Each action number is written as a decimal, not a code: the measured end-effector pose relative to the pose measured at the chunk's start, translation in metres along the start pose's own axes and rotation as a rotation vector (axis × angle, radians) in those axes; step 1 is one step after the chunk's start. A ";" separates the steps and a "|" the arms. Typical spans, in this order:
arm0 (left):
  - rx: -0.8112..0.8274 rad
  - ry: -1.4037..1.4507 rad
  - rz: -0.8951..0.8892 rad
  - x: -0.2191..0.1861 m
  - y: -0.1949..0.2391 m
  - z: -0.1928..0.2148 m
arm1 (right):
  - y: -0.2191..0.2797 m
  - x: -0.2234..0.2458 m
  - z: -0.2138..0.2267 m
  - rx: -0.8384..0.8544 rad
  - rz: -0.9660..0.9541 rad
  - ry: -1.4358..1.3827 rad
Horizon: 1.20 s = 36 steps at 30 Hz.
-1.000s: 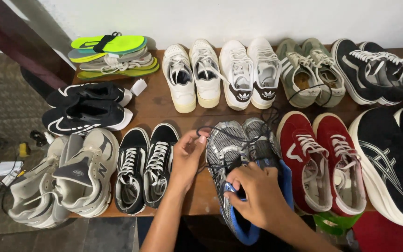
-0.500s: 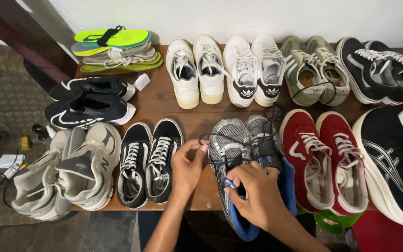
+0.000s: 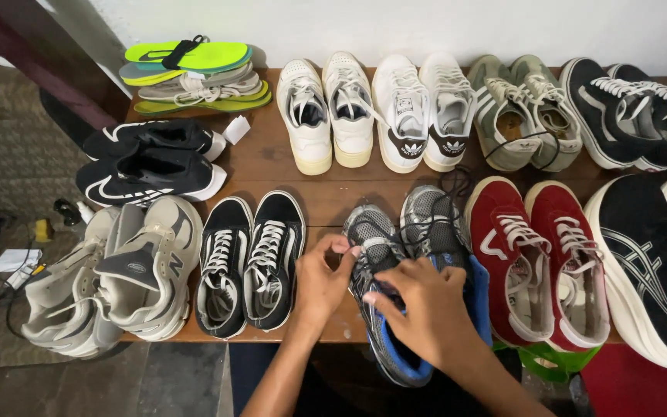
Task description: The person removes the insoles from a pair of blue and grey sneakers, places them on the table, and then proceeds to lace up the shoes by threading the laces through the eyelets and tying them.
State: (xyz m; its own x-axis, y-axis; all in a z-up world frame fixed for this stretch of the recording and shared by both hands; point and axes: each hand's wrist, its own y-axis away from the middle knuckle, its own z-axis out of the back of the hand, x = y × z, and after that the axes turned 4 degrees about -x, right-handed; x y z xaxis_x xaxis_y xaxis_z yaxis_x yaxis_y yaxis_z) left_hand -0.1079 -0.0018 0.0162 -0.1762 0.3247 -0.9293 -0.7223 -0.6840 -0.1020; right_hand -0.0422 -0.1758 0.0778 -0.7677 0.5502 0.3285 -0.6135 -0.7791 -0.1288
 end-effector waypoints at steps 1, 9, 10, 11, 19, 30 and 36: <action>-0.009 -0.014 0.025 -0.002 0.000 0.000 | -0.002 0.001 0.004 -0.024 -0.021 0.002; -0.104 -0.075 0.079 -0.005 -0.002 -0.008 | -0.031 -0.024 -0.010 -0.212 0.111 0.315; -0.111 -0.076 0.094 -0.007 -0.002 -0.007 | -0.037 -0.023 -0.012 -0.179 0.113 0.312; -0.117 -0.077 0.108 -0.010 -0.002 -0.006 | -0.043 -0.021 -0.013 -0.146 0.115 0.310; -0.136 -0.136 0.018 -0.002 -0.003 -0.009 | -0.077 -0.013 -0.013 0.173 -0.005 0.355; -0.036 -0.074 0.086 0.014 -0.009 -0.011 | -0.078 -0.005 -0.006 0.181 -0.023 0.255; 0.114 -0.069 0.236 0.006 -0.016 -0.001 | -0.083 -0.006 -0.015 0.266 -0.078 0.196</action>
State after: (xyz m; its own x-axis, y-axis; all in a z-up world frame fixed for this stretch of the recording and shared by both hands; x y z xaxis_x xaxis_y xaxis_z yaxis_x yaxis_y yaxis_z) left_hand -0.0964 0.0102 0.0122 -0.3907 0.2115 -0.8959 -0.7260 -0.6692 0.1587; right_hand 0.0100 -0.1098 0.0723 -0.7574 0.6381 0.1383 -0.6215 -0.7695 0.1468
